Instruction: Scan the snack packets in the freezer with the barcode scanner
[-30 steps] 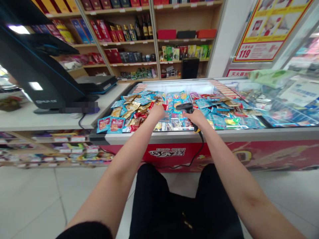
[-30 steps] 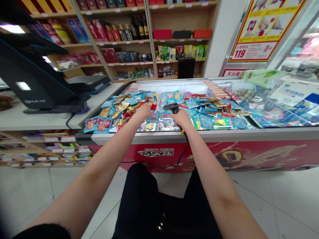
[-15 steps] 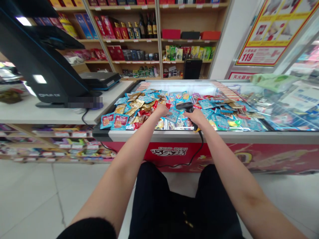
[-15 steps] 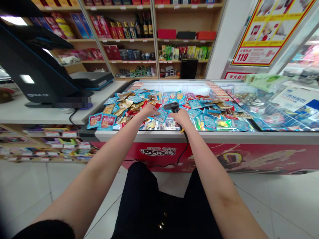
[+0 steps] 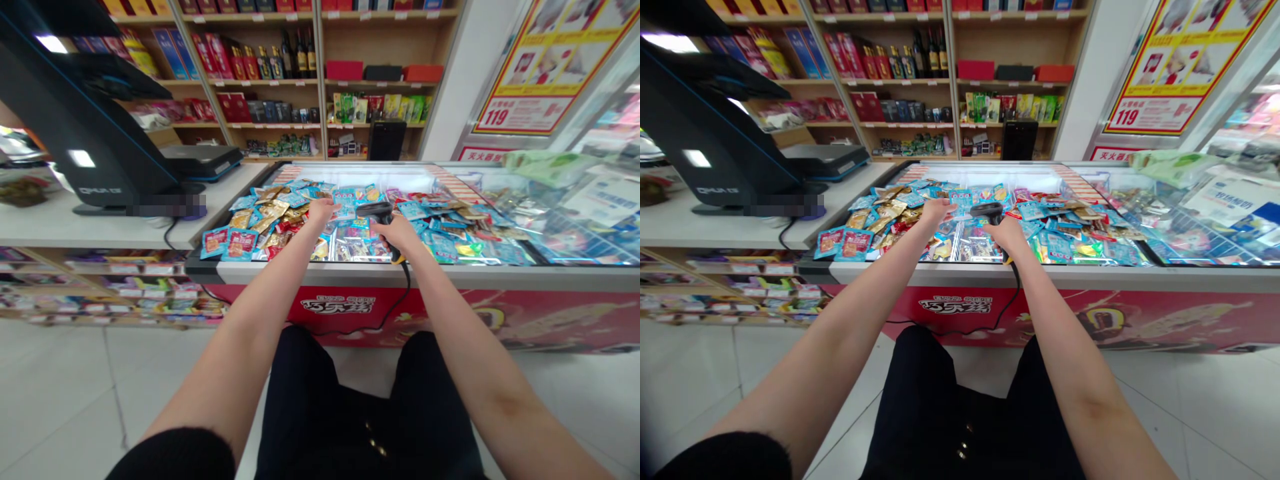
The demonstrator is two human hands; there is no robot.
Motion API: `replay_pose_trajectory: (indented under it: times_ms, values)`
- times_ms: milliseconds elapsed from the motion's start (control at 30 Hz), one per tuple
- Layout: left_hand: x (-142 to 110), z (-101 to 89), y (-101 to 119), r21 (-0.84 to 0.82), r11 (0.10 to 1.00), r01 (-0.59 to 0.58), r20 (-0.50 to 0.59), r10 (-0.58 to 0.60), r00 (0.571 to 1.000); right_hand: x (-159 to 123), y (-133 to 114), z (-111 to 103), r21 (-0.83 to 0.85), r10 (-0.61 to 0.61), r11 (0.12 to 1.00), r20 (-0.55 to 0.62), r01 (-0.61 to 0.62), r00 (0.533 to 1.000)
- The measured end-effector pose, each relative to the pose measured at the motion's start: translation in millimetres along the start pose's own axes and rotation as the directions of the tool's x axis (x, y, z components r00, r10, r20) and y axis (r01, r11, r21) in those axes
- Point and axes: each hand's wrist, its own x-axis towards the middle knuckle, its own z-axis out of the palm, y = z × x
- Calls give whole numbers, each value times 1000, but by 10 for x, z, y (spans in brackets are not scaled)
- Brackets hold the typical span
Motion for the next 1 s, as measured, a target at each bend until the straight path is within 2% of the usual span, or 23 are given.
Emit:
replay_pose_trajectory:
  times_ms: [200,400,1000]
  values:
    - [41,5,25,-63,998,0,-34,-2,999,-46,-65,-39,-13,44,999,-23,-44,999]
    - [56,11,10,-98,995,-8,-37,4,999,-24,-46,-51,2,18,1000,-21,-18,1000]
    - [93,72,-29,-88,994,-57,-27,55,998,-53,-34,-115,43,21,999,-22,-20,1000]
